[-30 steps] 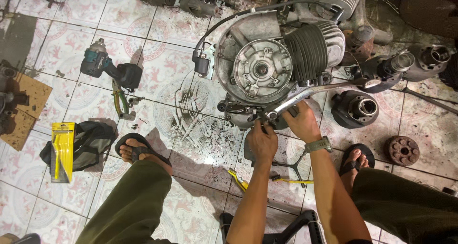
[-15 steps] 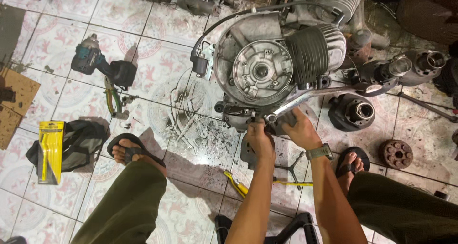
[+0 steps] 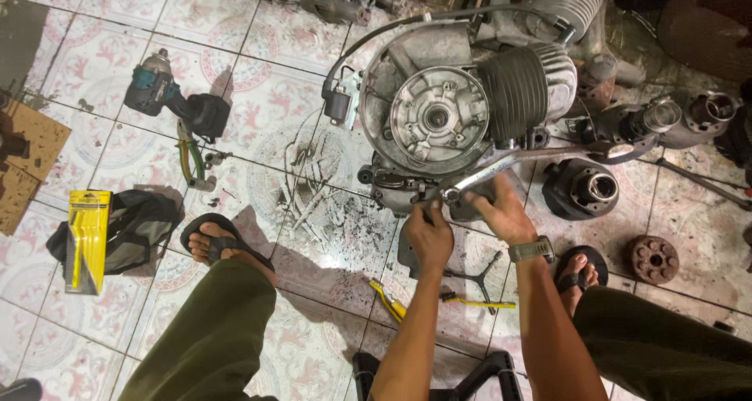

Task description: The person uses a wrench and a screwdriver to loosen and remove bolts from a motorcycle engine. They then use a rag to wipe the engine casing and remove a small metal part.

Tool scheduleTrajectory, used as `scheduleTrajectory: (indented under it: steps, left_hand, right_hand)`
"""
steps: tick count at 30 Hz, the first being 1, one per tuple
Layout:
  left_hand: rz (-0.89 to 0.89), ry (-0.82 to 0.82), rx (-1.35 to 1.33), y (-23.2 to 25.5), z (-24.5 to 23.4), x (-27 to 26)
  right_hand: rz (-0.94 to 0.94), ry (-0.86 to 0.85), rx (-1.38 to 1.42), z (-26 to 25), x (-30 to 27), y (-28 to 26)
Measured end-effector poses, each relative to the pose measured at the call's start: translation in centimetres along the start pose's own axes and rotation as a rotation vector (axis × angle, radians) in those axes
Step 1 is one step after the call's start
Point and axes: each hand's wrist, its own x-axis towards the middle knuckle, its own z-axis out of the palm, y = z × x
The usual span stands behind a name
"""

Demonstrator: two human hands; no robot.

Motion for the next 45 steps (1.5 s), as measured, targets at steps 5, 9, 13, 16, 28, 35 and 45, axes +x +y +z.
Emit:
scheduleTrajectory:
  steps: [5,9,13,16,28,35,45]
  left_hand:
    - [0.029,0.093,0.129,-4.1,2.5,-0.7]
    - [-0.024,0.045,0.052,-2.9,2.5,0.7]
    - [-0.045,0.058,0.1,-2.1,2.5,0.0]
    - [-0.033,0.078,0.098,-2.4,3.2,0.9]
    - [0.13,0.136,0.14,-3.7,2.0,-1.3]
    - [0.157,0.221,0.212,-2.2,2.9,0.6]
    - [0.174,0.186,0.172,-0.7,1.8,0.8]
  right_hand:
    - [-0.112,0.029,0.114,0.4,-2.2,-3.3]
    - [-0.242,0.107,0.204,3.3,0.8,4.4]
    - [-0.363,0.266,0.153,4.8,-1.5,5.0]
    - [-0.36,0.313,0.16,5.4,-1.2,4.7]
    - [-0.294,0.402,0.006,4.9,0.4,5.2]
    - [-0.39,0.429,0.079,5.4,-2.7,2.5]
    - [-0.563,0.553,-0.084,5.2,0.4,2.8]
